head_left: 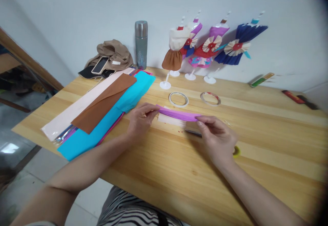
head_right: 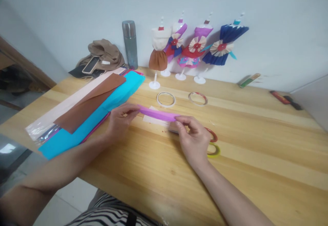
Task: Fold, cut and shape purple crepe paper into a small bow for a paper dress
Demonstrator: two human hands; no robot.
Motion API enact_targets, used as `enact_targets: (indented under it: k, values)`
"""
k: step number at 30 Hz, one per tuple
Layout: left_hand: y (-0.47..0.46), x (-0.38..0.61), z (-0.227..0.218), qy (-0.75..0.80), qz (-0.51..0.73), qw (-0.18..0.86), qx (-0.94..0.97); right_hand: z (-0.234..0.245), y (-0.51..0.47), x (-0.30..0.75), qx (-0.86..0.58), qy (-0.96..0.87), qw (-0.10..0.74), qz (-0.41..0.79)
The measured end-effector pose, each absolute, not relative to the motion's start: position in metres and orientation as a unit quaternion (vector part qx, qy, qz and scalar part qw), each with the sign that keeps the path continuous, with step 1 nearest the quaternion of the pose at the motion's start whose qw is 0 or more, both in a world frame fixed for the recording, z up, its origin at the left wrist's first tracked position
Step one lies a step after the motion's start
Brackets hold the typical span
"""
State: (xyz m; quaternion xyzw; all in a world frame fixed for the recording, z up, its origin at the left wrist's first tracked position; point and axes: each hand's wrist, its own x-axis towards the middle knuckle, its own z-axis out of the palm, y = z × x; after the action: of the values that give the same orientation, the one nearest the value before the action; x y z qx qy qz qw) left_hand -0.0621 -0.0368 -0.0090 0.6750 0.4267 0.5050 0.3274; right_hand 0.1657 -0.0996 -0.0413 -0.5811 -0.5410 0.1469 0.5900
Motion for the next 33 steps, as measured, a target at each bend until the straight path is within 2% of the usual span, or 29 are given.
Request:
enact_targets:
  k: [7, 18, 33]
  values:
    - [-0.033, -0.06, -0.012, 0.42, 0.526, 0.431, 0.601, -0.034, -0.098, 0.161, -0.566, -0.515, 0.622, 0.164]
    - [-0.028, -0.056, -0.019, 0.428, 0.537, 0.493, 0.535, -0.033, -0.098, 0.163, -0.535, -0.567, 0.605, 0.159]
    - [-0.034, -0.062, -0.009, 0.37, 0.527, 0.407, 0.648, -0.038, -0.1, 0.161, -0.541, -0.578, 0.594, 0.144]
